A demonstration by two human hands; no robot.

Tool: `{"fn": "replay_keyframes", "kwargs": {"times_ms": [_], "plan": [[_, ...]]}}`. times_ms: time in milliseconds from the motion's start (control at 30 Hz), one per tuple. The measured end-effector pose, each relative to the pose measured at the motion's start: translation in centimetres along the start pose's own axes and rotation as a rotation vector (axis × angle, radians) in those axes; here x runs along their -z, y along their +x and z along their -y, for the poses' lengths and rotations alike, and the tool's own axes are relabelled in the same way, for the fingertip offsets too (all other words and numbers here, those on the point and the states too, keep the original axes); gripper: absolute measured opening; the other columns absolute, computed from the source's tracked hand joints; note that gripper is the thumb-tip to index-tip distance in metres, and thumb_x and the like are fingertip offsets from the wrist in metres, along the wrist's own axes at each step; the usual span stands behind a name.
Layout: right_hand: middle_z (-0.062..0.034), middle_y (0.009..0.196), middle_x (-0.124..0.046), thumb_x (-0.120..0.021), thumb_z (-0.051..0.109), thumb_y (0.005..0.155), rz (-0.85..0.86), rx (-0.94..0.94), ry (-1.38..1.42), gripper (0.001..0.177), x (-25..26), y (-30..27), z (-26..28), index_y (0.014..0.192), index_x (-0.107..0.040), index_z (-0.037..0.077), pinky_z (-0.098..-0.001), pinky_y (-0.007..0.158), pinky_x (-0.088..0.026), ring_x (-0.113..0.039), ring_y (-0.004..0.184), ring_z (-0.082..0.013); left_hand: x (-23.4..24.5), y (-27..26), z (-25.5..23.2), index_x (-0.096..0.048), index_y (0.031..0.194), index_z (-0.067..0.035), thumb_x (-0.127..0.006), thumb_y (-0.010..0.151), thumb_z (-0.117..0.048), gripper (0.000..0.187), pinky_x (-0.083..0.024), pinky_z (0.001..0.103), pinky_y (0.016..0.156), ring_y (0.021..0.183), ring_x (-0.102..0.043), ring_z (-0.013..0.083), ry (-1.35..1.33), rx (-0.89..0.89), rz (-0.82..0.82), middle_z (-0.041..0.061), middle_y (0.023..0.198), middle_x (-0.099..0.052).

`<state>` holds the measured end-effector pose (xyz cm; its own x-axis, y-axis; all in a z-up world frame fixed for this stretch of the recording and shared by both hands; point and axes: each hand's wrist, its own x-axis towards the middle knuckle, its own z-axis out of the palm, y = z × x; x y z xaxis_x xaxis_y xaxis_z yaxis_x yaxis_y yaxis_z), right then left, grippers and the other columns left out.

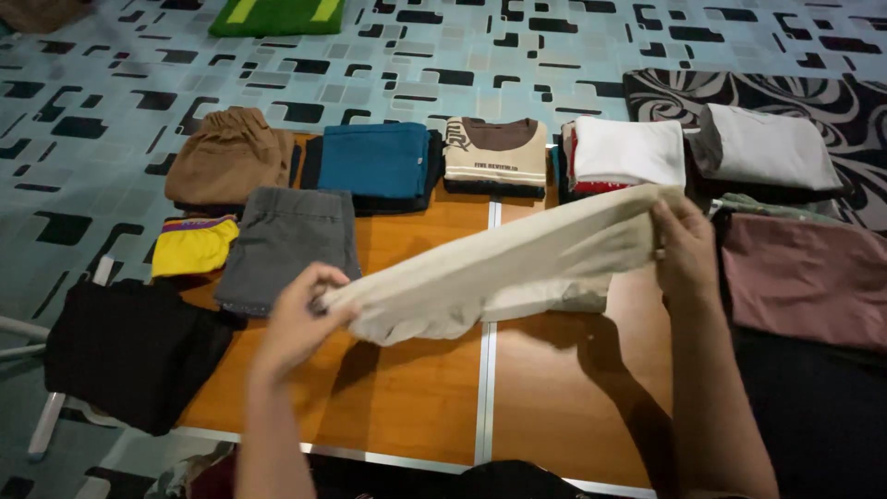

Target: The person folds several garments on a wooden table, including brown pants, yellow underwear, and white pants. Each item is smoothed and folded into a compact shape and placed in a neat stack.

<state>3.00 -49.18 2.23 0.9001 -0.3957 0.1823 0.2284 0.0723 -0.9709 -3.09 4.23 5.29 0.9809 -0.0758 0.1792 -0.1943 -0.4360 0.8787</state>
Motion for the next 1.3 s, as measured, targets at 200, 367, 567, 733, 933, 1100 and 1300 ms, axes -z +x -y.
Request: {"fn": "replay_keyframes", "kwargs": {"times_ms": [200,367,567,733,933,1100,1300], "plan": [[0.0036,0.100,-0.070,-0.067,0.024,0.101,0.214,-0.029,0.008,0.021,-0.1,-0.3,4.7,0.120,-0.068,0.014,-0.0225,0.073,-0.052,-0.064,0.081,-0.0083,4.8,-4.3,-5.2,-0.080,0.094,-0.005,-0.085,0.080,-0.007,0.016,-0.046,0.026,0.067,0.077,-0.061,0.0115,-0.225,0.132,0.250,0.003,0.085,-0.073],[-0.0045,0.092,-0.073,-0.066,0.024,0.102,0.271,-0.146,-0.021,0.018,-0.4,0.8,3.5,0.111,-0.069,0.008,-0.0276,0.060,-0.054,-0.067,0.071,-0.0140,6.3,-5.4,-5.2,-0.058,0.082,-0.014,-0.071,0.092,-0.017,0.017,-0.039,0.027,0.054,0.064,-0.049,0.0093,-0.242,0.021,0.124,-0.001,0.079,-0.054],[0.0007,0.103,-0.068,-0.063,0.022,0.103,0.369,-0.127,-0.044,0.023,-2.3,1.0,5.6,0.120,-0.064,0.007,-0.0205,0.077,-0.051,-0.065,0.089,-0.0080,5.6,-5.6,-4.2,-0.060,0.082,-0.013,-0.074,0.087,-0.016,0.015,-0.037,0.029,0.051,0.060,-0.052,0.0119,-0.231,0.191,-0.015,-0.001,0.072,-0.057],[-0.0032,0.100,-0.057,-0.052,0.021,0.106,0.239,-0.179,-0.608,0.010,-8.7,-1.3,4.7,0.111,-0.055,0.013,-0.0350,0.074,-0.043,-0.053,0.087,-0.0177,0.8,-1.9,7.7,-0.052,0.131,-0.008,-0.063,0.098,-0.023,0.038,-0.044,0.027,0.083,0.098,-0.056,0.0147,-0.323,0.273,-0.286,0.009,0.118,-0.059],[-0.0064,0.089,-0.070,-0.062,0.050,0.097,0.538,-0.418,-1.295,0.036,-8.9,-6.4,-0.1,0.094,-0.063,0.014,-0.0384,0.068,-0.044,-0.062,0.078,-0.0213,-3.2,-7.4,4.7,-0.031,0.157,-0.003,-0.064,0.090,-0.045,0.085,-0.051,0.043,0.091,0.097,-0.071,0.0276,0.196,0.624,-0.254,0.009,0.110,-0.075],[-0.0014,0.069,-0.056,-0.067,0.021,0.085,0.670,-0.047,-0.971,0.031,-5.4,-6.1,-6.8,0.061,-0.049,0.012,-0.0362,0.061,-0.035,-0.048,0.065,-0.0155,-5.3,-10.3,4.9,-0.042,0.150,-0.015,-0.079,0.075,-0.034,0.085,-0.054,0.038,0.080,0.080,-0.072,0.0236,0.167,0.618,-0.203,0.006,0.098,-0.076],[-0.0006,0.065,-0.054,-0.064,0.007,0.097,0.500,-0.033,-0.345,0.028,-0.4,-4.4,-4.3,0.071,-0.053,0.012,-0.0255,0.049,-0.039,-0.051,0.058,-0.0094,-6.2,-11.3,6.7,-0.048,0.140,-0.023,-0.070,0.086,-0.020,0.059,-0.046,0.049,0.092,0.106,-0.065,0.0358,0.335,0.524,-0.113,0.008,0.104,-0.072]]}}
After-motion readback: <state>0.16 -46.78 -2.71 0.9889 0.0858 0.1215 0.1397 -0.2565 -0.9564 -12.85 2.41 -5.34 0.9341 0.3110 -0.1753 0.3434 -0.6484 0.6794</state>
